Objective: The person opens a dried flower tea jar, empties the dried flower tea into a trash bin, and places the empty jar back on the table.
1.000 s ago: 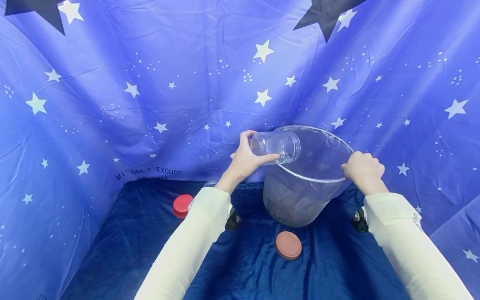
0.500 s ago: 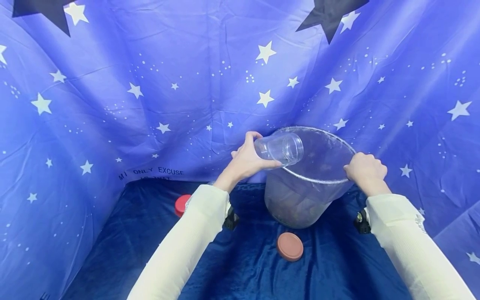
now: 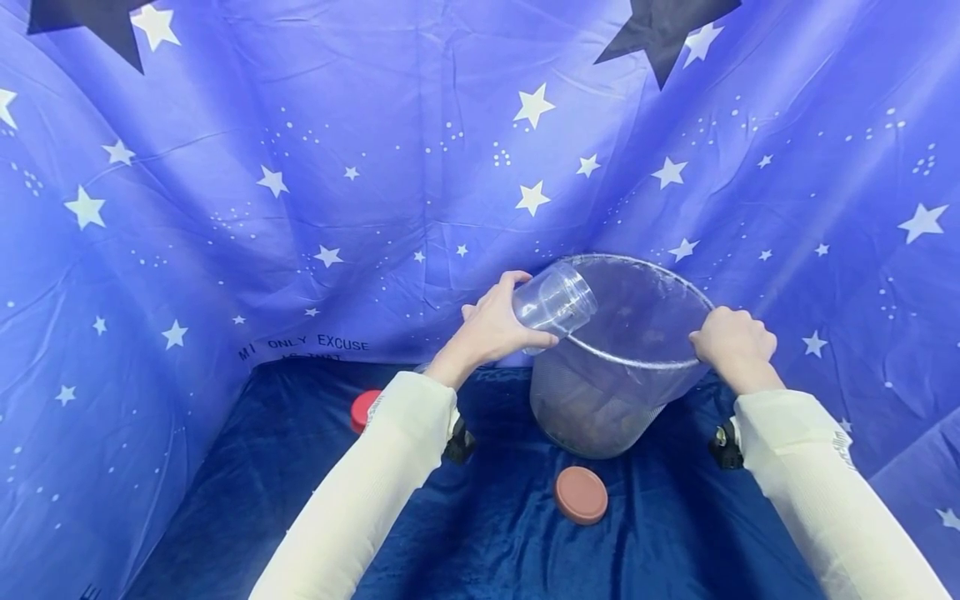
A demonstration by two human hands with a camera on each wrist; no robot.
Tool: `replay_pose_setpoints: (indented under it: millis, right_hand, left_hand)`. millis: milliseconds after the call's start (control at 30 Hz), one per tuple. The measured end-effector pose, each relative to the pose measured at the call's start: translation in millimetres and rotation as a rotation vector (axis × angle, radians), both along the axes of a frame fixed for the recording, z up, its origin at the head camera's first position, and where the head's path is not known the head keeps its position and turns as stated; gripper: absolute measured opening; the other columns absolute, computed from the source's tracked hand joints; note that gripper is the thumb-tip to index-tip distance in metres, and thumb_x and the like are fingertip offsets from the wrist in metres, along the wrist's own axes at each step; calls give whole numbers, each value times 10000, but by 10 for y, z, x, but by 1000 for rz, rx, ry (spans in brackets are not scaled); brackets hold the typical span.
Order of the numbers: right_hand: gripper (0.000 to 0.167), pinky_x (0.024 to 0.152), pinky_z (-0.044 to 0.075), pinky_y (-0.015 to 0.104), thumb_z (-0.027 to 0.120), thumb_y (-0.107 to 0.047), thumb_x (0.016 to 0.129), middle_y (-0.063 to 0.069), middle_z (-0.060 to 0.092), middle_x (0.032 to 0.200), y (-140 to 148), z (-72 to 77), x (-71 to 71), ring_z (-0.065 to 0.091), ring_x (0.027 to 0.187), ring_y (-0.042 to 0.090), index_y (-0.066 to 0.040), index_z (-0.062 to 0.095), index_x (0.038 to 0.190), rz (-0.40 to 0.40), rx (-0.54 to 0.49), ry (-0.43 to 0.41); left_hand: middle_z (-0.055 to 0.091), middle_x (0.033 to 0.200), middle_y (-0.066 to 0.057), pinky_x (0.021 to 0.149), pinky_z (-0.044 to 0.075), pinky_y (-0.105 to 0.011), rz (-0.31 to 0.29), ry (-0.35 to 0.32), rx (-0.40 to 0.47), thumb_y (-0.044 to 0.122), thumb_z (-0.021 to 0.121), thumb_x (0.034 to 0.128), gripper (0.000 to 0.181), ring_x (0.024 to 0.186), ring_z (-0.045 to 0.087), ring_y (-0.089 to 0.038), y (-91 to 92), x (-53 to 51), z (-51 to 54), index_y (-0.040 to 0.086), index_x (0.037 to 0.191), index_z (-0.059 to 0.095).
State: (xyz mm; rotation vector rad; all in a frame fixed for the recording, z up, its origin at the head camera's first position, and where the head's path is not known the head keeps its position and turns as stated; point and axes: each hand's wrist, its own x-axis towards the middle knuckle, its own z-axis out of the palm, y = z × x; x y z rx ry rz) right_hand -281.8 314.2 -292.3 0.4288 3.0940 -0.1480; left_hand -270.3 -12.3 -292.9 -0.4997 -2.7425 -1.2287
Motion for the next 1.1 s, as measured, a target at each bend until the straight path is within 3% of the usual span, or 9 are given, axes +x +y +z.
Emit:
replay_pose_setpoints:
  millis: [233,633,1100]
  right_hand:
    - [576,693,475,561,508,-343,953,461,525,1160,20,-14,-13,552,1018,605,194,534,1160,0,6,7]
    - [563,687,475,568,518,-335,949,459,528,1152,17,-18,-6,549,1015,611,193,543,1143,12,0,24]
    - [587,704,477,560,499,-347,962,458,514,1181,21,-6,-12,543,1037,605,196,523,1184,-5,2,-6]
  left_hand:
    - [586,1349,-78,998,268,-488,3,30,-81,443,837,692,908,1183,555,-241,15,1,26,223,1449,384]
    - [569,1324,-70,1043,385,-446,-9,14,-190,434,820,690,934,1191,560,-247,33,22,66,182,1458,351]
    - [595,1281,-24,1002,452,-448,-19,32,-169,392,872,647,922,1188,585,-212,0,30,48,222,1420,400]
